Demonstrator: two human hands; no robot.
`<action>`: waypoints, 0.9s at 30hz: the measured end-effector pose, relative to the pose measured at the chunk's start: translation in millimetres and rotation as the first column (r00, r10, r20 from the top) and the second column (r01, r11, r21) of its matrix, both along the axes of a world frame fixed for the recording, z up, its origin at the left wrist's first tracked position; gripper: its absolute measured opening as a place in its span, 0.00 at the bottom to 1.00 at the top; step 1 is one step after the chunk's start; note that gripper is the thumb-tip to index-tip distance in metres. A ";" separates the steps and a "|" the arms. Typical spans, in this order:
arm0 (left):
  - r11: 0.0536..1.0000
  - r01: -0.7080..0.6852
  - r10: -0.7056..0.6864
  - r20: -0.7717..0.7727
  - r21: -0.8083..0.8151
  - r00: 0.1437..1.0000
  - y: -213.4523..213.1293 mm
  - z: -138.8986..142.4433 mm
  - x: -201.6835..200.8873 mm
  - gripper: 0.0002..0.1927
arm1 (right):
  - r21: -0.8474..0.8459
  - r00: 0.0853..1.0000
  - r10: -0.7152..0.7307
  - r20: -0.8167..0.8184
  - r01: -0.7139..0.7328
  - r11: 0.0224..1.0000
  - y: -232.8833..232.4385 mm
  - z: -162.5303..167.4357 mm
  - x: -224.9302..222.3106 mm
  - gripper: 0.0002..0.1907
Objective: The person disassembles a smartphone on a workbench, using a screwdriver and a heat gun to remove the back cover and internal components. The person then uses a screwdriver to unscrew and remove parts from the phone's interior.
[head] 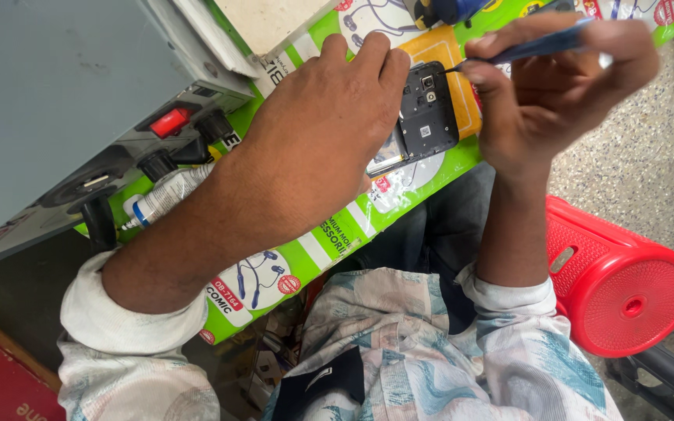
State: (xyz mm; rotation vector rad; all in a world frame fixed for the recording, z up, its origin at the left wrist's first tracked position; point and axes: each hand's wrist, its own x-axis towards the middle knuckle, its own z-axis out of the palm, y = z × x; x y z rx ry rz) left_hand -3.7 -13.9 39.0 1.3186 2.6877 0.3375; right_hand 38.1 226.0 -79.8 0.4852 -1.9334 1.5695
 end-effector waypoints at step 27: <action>0.999 0.045 -0.045 -0.055 -0.005 0.997 -0.9 -1.9 -0.9 0.39 | 0.150 0.988 0.140 0.066 -0.148 0.977 -25.1 40.3 -6.3 0.42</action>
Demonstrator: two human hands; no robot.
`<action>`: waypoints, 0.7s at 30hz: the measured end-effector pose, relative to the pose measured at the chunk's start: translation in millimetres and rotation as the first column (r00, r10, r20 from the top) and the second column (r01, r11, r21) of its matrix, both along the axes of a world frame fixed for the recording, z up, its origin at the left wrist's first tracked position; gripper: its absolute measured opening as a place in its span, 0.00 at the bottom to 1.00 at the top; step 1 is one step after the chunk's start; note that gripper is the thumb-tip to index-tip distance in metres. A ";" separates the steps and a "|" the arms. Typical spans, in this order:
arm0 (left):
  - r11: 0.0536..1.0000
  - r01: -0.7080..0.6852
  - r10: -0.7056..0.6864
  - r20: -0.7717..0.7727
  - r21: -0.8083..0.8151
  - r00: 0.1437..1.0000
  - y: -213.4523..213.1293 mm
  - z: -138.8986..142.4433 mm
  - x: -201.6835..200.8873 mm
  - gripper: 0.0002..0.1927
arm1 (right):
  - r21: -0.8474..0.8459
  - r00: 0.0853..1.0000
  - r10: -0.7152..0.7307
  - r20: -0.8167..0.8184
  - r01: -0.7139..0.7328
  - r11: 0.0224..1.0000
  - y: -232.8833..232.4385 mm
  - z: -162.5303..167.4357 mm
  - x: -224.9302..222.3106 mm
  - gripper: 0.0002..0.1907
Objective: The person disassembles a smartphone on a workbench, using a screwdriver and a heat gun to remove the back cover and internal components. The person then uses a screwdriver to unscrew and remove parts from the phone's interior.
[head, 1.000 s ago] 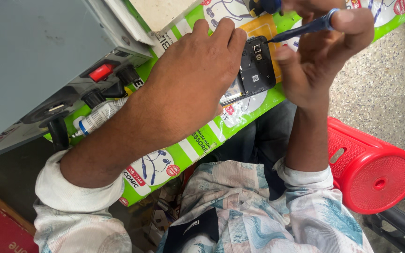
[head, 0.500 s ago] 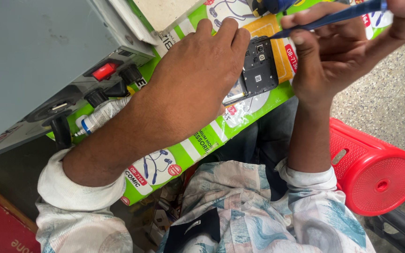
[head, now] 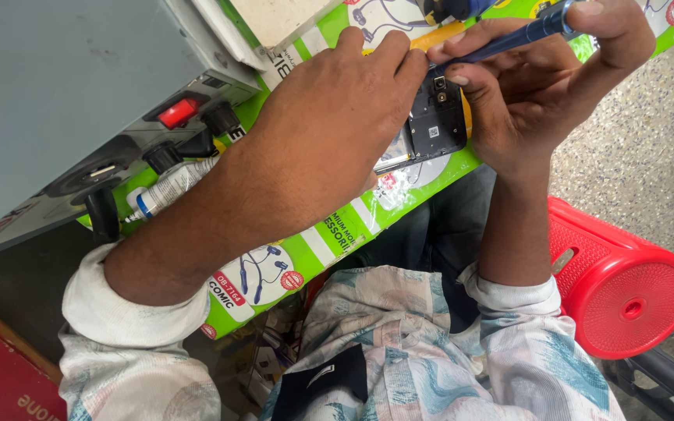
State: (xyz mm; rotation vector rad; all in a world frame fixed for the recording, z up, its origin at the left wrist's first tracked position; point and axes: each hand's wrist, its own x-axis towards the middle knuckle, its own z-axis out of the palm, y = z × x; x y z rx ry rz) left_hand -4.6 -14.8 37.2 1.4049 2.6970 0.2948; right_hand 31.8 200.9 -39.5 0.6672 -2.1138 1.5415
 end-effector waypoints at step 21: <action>0.992 -0.004 -0.011 0.114 0.129 0.993 -5.7 -8.2 -7.1 0.45 | -0.070 0.991 0.104 -0.083 -0.110 0.991 2.7 -4.4 -11.3 0.32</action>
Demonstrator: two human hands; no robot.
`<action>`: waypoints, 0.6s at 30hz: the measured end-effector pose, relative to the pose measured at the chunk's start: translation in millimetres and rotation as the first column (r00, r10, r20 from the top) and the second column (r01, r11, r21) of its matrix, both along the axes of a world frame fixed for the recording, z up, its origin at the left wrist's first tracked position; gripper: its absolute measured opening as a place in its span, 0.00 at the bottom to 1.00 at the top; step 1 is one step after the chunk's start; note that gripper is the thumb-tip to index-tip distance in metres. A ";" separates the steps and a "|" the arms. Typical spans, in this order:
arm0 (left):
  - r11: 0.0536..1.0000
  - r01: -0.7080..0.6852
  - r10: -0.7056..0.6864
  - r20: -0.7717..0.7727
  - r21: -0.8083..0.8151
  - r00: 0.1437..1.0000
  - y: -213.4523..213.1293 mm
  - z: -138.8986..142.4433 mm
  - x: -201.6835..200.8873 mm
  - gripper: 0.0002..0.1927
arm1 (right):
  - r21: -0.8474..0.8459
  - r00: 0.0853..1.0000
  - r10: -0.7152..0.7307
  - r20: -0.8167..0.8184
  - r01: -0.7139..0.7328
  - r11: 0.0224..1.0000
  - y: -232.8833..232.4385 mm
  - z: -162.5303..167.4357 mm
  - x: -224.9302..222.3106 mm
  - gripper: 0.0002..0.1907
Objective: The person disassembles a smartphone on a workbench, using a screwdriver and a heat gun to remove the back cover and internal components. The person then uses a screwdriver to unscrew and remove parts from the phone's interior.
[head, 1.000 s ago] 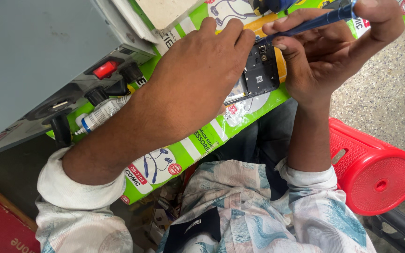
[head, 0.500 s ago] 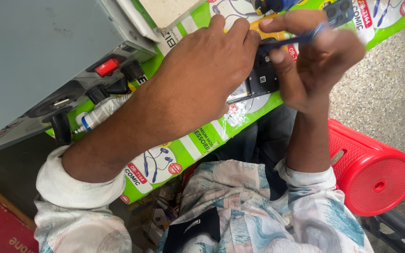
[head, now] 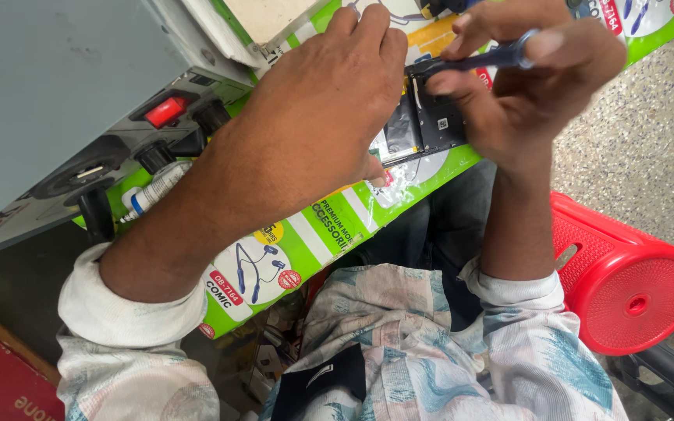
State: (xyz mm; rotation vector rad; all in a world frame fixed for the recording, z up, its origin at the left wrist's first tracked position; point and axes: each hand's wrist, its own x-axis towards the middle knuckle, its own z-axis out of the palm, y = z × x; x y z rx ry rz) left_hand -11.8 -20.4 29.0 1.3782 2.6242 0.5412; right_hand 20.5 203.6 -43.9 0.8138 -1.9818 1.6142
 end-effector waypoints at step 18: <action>1.000 0.012 -0.012 -0.049 -0.005 0.999 -3.6 4.0 -0.7 0.47 | 0.056 0.994 -0.081 0.078 0.076 0.996 1.9 -9.1 11.7 0.38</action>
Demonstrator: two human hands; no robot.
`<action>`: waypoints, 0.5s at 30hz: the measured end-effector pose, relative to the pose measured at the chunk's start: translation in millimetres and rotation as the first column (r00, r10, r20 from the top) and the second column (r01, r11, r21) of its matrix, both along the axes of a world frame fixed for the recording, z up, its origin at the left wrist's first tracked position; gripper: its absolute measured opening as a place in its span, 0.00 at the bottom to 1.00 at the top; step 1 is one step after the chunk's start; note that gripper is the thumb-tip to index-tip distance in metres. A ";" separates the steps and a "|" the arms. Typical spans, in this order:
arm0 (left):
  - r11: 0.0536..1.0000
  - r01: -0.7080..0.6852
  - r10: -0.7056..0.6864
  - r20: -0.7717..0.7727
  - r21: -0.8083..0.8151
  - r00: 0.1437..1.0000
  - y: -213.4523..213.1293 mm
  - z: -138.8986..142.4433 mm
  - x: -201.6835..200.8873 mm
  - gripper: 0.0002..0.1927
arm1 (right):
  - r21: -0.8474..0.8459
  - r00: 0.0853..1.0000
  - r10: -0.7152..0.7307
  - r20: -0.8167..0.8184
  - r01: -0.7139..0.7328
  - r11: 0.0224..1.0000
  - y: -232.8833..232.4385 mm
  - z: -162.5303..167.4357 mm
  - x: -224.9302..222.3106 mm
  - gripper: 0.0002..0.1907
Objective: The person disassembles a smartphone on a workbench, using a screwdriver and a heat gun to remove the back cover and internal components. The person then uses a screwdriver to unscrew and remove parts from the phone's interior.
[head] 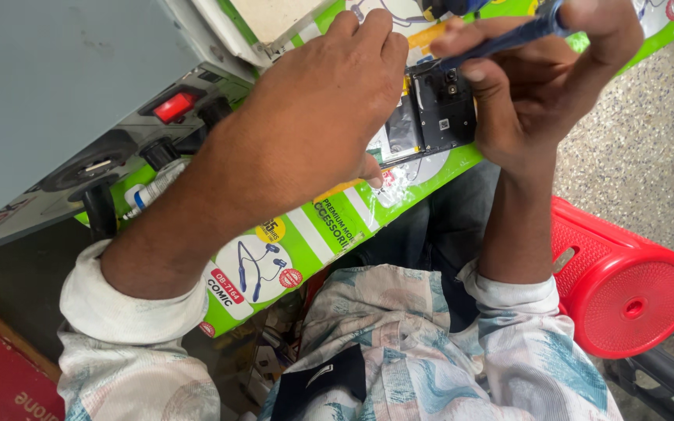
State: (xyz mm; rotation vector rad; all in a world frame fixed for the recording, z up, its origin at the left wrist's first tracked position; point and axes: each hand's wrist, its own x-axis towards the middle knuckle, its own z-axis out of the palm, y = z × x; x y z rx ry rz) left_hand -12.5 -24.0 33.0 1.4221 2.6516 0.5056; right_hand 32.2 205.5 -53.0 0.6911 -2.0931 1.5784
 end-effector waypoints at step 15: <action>0.961 -0.111 0.147 -0.126 0.255 0.981 12.3 -28.2 -14.4 0.05 | -0.098 1.000 0.016 -0.020 -0.018 0.995 -3.0 0.0 -1.0 0.35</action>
